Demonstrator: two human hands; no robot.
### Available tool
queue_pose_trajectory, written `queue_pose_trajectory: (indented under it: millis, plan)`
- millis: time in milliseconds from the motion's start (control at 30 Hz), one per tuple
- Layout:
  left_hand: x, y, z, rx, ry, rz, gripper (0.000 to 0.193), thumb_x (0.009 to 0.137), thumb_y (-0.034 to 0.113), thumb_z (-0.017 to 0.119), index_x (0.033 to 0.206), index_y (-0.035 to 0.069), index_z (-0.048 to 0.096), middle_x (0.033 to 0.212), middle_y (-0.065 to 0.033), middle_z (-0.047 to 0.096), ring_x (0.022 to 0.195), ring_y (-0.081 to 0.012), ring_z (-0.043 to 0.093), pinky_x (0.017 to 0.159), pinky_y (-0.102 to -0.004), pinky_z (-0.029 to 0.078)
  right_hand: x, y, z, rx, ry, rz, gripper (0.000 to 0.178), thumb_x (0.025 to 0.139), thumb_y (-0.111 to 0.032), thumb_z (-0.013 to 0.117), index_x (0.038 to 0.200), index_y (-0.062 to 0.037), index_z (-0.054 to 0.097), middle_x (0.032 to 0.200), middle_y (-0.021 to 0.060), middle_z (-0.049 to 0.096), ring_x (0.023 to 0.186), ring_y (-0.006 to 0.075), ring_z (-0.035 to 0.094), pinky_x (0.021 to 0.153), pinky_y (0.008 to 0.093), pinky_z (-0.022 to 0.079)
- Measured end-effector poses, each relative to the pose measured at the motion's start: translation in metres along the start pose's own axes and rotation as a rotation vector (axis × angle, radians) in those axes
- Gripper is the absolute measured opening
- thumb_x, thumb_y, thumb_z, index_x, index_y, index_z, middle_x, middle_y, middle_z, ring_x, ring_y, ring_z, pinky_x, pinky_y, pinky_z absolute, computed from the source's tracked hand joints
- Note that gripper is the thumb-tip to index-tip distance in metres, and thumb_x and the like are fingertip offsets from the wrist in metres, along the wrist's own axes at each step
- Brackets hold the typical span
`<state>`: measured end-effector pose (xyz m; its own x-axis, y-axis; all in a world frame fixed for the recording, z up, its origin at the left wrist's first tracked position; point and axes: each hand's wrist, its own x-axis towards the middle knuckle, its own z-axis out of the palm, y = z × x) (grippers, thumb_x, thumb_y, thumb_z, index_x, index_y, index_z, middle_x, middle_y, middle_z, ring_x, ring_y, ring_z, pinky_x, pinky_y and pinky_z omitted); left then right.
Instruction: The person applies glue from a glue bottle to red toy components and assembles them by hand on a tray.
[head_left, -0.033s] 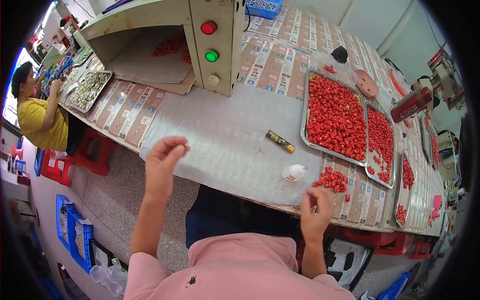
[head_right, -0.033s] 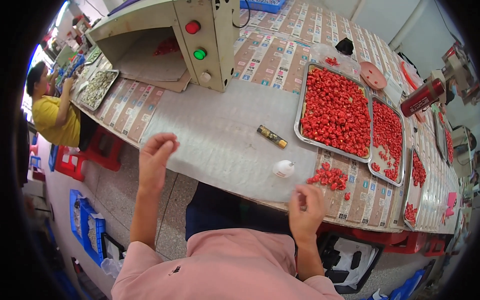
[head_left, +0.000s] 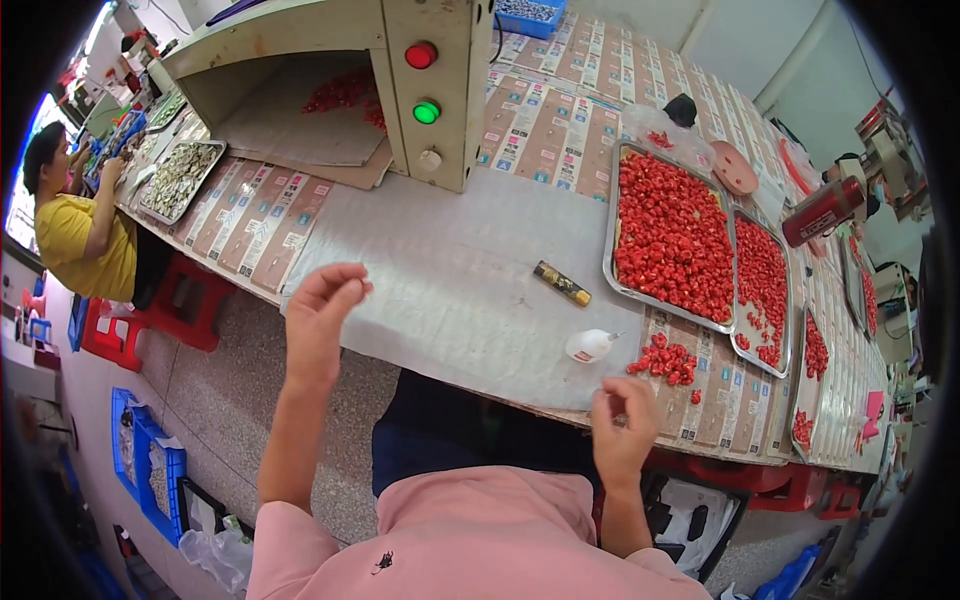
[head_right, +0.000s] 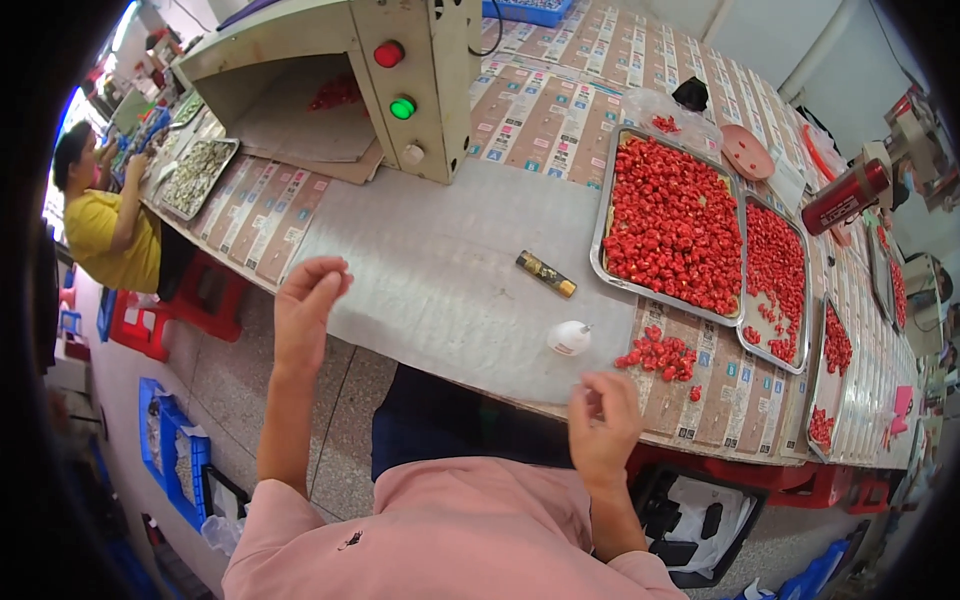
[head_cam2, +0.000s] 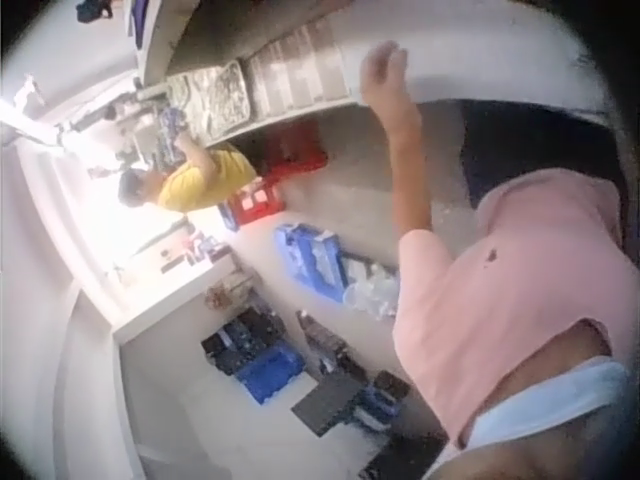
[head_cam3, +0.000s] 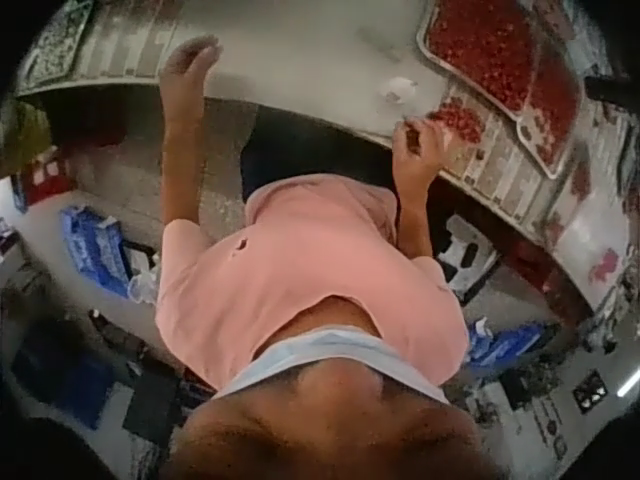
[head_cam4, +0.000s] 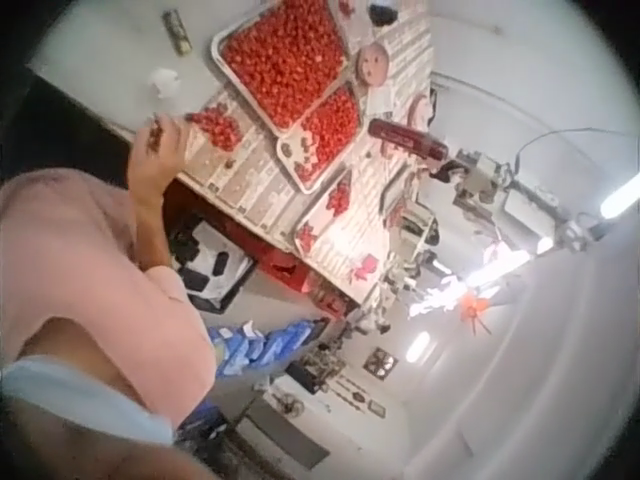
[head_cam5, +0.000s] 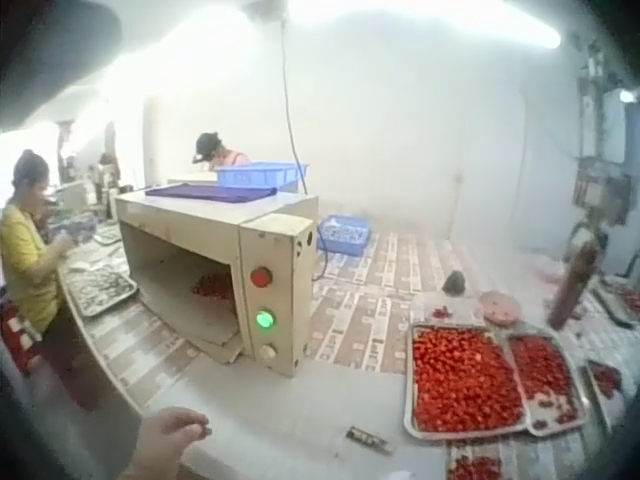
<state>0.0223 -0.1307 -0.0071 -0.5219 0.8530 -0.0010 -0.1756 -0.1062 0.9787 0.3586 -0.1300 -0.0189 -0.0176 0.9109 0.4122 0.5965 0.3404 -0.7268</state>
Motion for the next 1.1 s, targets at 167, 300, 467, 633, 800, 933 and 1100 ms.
queue_pose_trajectory:
  millis: [167, 300, 467, 633, 800, 933, 1100]
  plan:
    - [0.058, -0.002, -0.028, 0.185, 0.098, 0.129, 0.015, 0.083, 0.001, 0.060, 0.098, -0.001, 0.063, 0.090, -0.0030, 0.064, 0.081, -0.0104, 0.060, 0.074, -0.0225, 0.047, -0.011, -0.006, 0.020, 0.069, -0.046, 0.094, 0.039, 0.069, 0.002, 0.067, 0.105, -0.0019, 0.054, 0.104, 0.0099, 0.050, 0.076, 0.0158, 0.052, 0.065, 0.0265, 0.045]
    - [0.115, -0.018, -0.044, 0.390, 0.177, 0.328, 0.014, 0.080, 0.002, 0.061, 0.093, 0.000, 0.065, 0.085, -0.0040, 0.063, 0.077, -0.0105, 0.059, 0.070, -0.0230, 0.047, -0.008, -0.007, 0.025, 0.065, -0.006, 0.148, 0.058, 0.070, 0.002, 0.066, 0.122, -0.0021, 0.042, 0.118, 0.0098, 0.043, 0.096, 0.0181, 0.048, 0.078, 0.0293, 0.043]
    - [0.168, -0.015, -0.045, 0.670, 0.256, 0.520, 0.016, 0.075, 0.000, 0.059, 0.089, 0.003, 0.065, 0.086, -0.0118, 0.060, 0.078, -0.0239, 0.062, 0.072, -0.0316, 0.050, 0.002, -0.009, 0.036, 0.019, -0.011, 0.150, 0.066, 0.070, -0.003, 0.069, 0.129, -0.0023, 0.038, 0.122, 0.0086, 0.042, 0.100, 0.0184, 0.046, 0.081, 0.0307, 0.041]
    - [0.223, -0.028, -0.018, 0.956, 0.185, 0.735, 0.016, 0.073, 0.002, 0.058, 0.088, 0.003, 0.065, 0.096, -0.0151, 0.059, 0.093, -0.0340, 0.056, 0.082, -0.0409, 0.048, 0.010, -0.007, 0.040, -0.034, -0.014, 0.231, 0.066, 0.071, -0.007, 0.070, 0.129, -0.0027, 0.039, 0.120, 0.0079, 0.044, 0.098, 0.0179, 0.046, 0.078, 0.0296, 0.041]
    - [0.281, -0.037, -0.016, 1.065, 0.196, 0.808, 0.023, 0.073, 0.005, 0.054, 0.094, 0.006, 0.064, 0.102, -0.0148, 0.058, 0.103, -0.0366, 0.052, 0.085, -0.0427, 0.046, 0.016, -0.006, 0.042, -0.075, 0.004, 0.223, 0.064, 0.071, -0.009, 0.070, 0.127, -0.0044, 0.042, 0.118, 0.0077, 0.045, 0.096, 0.0181, 0.046, 0.076, 0.0295, 0.041]
    - [0.314, -0.039, -0.019, 1.220, 0.313, 0.590, 0.032, 0.073, 0.006, 0.055, 0.104, 0.011, 0.062, 0.114, -0.0134, 0.055, 0.109, -0.0359, 0.050, 0.089, -0.0460, 0.043, 0.016, -0.007, 0.054, -0.069, 0.064, 0.215, 0.052, 0.071, -0.009, 0.069, 0.118, -0.0028, 0.048, 0.113, 0.0094, 0.047, 0.098, 0.0221, 0.046, 0.081, 0.0330, 0.040]
    - [0.346, -0.037, -0.015, 1.282, 0.033, 0.759, 0.037, 0.079, 0.012, 0.055, 0.113, 0.023, 0.063, 0.118, -0.0148, 0.055, 0.117, -0.0367, 0.046, 0.094, -0.0425, 0.041, 0.015, -0.007, 0.058, -0.219, 0.006, 0.068, 0.033, 0.074, -0.012, 0.069, 0.101, 0.0002, 0.055, 0.100, 0.0134, 0.048, 0.095, 0.0305, 0.048, 0.084, 0.0379, 0.038]
